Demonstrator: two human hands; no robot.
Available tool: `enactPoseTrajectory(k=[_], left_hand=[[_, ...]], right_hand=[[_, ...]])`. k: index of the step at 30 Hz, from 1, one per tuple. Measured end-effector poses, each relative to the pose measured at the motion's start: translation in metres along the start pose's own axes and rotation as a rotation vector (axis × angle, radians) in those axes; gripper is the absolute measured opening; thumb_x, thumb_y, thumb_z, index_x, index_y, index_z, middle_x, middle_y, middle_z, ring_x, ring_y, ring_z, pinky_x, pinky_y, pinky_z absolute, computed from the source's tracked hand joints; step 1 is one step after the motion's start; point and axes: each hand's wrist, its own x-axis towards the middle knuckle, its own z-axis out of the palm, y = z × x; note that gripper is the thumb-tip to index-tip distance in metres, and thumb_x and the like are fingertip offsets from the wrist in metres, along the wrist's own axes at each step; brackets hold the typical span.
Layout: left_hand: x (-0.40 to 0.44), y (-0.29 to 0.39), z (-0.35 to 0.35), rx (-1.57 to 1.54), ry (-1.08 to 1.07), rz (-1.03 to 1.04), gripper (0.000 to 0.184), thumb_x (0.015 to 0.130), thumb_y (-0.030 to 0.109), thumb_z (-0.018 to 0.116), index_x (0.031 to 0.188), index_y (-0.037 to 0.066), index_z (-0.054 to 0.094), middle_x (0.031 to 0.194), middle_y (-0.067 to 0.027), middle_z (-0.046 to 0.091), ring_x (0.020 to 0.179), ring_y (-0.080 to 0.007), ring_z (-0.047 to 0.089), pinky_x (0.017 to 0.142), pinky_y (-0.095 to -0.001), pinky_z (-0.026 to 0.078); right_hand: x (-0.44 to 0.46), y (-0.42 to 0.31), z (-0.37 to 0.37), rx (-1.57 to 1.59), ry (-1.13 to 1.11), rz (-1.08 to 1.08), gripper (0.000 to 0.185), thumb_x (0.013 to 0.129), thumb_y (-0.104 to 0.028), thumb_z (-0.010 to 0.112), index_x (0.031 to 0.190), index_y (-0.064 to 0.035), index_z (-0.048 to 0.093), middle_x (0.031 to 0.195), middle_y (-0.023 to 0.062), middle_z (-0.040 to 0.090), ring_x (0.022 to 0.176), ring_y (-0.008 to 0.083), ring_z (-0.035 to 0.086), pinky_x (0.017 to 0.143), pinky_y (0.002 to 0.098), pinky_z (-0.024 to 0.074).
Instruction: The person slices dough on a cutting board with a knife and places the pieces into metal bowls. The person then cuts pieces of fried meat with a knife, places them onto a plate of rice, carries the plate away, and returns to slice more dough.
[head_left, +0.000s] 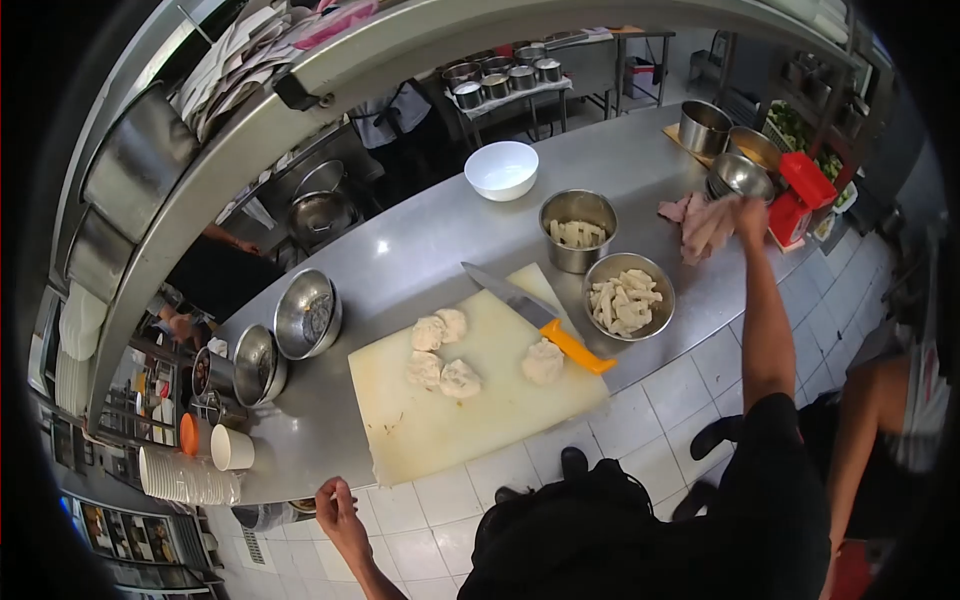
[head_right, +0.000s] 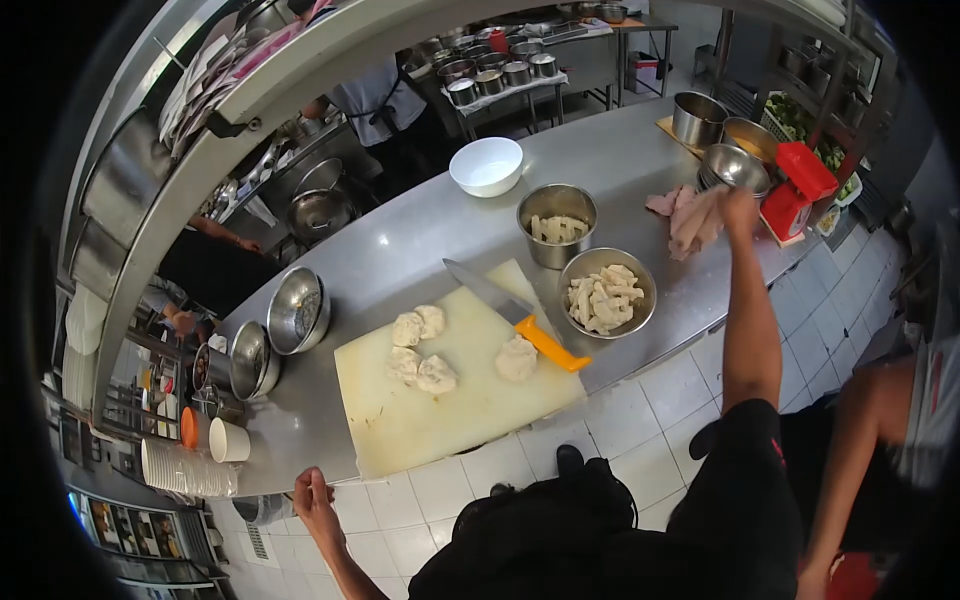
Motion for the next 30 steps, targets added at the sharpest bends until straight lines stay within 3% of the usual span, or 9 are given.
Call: enactPoseTrajectory(k=[4, 8, 14, 18, 23, 24, 25, 28, 30], left_hand=[[0.012, 0.037, 0.031, -0.102, -0.139, 0.080, 0.030, 0.101, 0.026, 0.064, 0.116, 0.001, 0.065, 0.094, -0.0038, 0.063, 0.084, -0.0124, 0.057, 0.076, -0.0279, 0.048], [0.002, 0.106, 0.095, -0.258, -0.345, 0.226, 0.040, 0.103, 0.026, 0.059, 0.134, 0.002, 0.062, 0.101, -0.0048, 0.066, 0.094, -0.0134, 0.060, 0.084, -0.0280, 0.047], [-0.050, 0.194, 0.211, -0.436, -1.044, 0.390, 0.058, 0.102, 0.025, 0.062, 0.156, 0.016, 0.041, 0.118, -0.0065, 0.058, 0.106, -0.0140, 0.056, 0.091, -0.0305, 0.049], [-0.101, 0.232, 0.281, -0.414, -0.916, 0.522, 0.069, 0.099, 0.035, 0.066, 0.155, 0.007, 0.037, 0.121, -0.0059, 0.058, 0.109, -0.0135, 0.056, 0.088, -0.0307, 0.051], [-0.100, 0.231, 0.249, -0.932, -1.417, -0.141, 0.060, 0.100, 0.037, 0.062, 0.148, 0.006, 0.041, 0.139, -0.0076, 0.053, 0.121, -0.0156, 0.053, 0.101, -0.0333, 0.045], [-0.100, 0.224, 0.230, -1.044, -1.518, -0.347, 0.058, 0.101, 0.038, 0.060, 0.147, 0.007, 0.042, 0.141, -0.0058, 0.052, 0.124, -0.0151, 0.052, 0.104, -0.0333, 0.045], [-0.096, 0.210, 0.218, -1.089, -1.442, -0.189, 0.055, 0.104, 0.041, 0.055, 0.149, 0.013, 0.040, 0.143, -0.0001, 0.051, 0.129, -0.0141, 0.051, 0.107, -0.0349, 0.045], [-0.062, 0.173, 0.156, -1.379, -1.521, -0.606, 0.061, 0.102, 0.041, 0.059, 0.153, 0.016, 0.037, 0.153, -0.0049, 0.045, 0.137, -0.0170, 0.048, 0.115, -0.0386, 0.039], [-0.043, 0.137, 0.126, -1.390, -1.443, -0.618, 0.055, 0.103, 0.035, 0.058, 0.150, 0.013, 0.042, 0.148, -0.0052, 0.050, 0.133, -0.0178, 0.053, 0.111, -0.0379, 0.045]], right_hand=[[0.048, -0.056, -0.093, 0.385, 0.258, -0.074, 0.033, 0.087, -0.032, 0.068, 0.097, -0.0010, 0.074, 0.098, 0.0245, 0.072, 0.089, 0.0420, 0.070, 0.081, 0.0465, 0.0543], [0.035, -0.118, -0.187, 0.992, 0.252, -0.120, 0.021, 0.100, -0.021, 0.062, 0.102, -0.0019, 0.071, 0.078, 0.0028, 0.066, 0.072, 0.0099, 0.062, 0.064, 0.0269, 0.0472], [-0.023, -0.166, -0.305, 1.555, -0.138, -0.248, 0.028, 0.103, -0.018, 0.059, 0.123, 0.0019, 0.061, 0.115, 0.0090, 0.068, 0.105, 0.0186, 0.067, 0.095, 0.0353, 0.0518], [-0.092, -0.172, -0.350, 1.808, -0.625, -0.514, 0.038, 0.107, -0.019, 0.050, 0.138, 0.0026, 0.051, 0.138, 0.0143, 0.058, 0.127, 0.0251, 0.056, 0.108, 0.0403, 0.0449], [-0.207, -0.202, -0.341, 1.748, -0.778, -0.334, 0.042, 0.107, -0.022, 0.049, 0.141, 0.0026, 0.048, 0.137, 0.0149, 0.058, 0.129, 0.0241, 0.055, 0.112, 0.0395, 0.0423], [-0.233, -0.213, -0.328, 1.709, -0.721, -0.316, 0.039, 0.105, -0.023, 0.053, 0.135, 0.0017, 0.052, 0.132, 0.0150, 0.061, 0.124, 0.0234, 0.059, 0.107, 0.0389, 0.0461], [-0.259, -0.222, -0.316, 1.627, -0.689, -0.246, 0.031, 0.102, -0.017, 0.059, 0.128, 0.0010, 0.055, 0.126, 0.0135, 0.064, 0.115, 0.0200, 0.063, 0.100, 0.0360, 0.0495], [-0.330, -0.248, -0.284, 1.208, -0.673, -0.262, 0.016, 0.092, 0.001, 0.065, 0.107, 0.0003, 0.068, 0.104, 0.0049, 0.069, 0.094, 0.0101, 0.061, 0.085, 0.0283, 0.0487], [-0.367, -0.281, -0.266, 0.868, -0.568, -0.763, 0.021, 0.078, 0.003, 0.071, 0.099, -0.0003, 0.071, 0.101, 0.0099, 0.069, 0.095, 0.0245, 0.065, 0.081, 0.0354, 0.0484]])
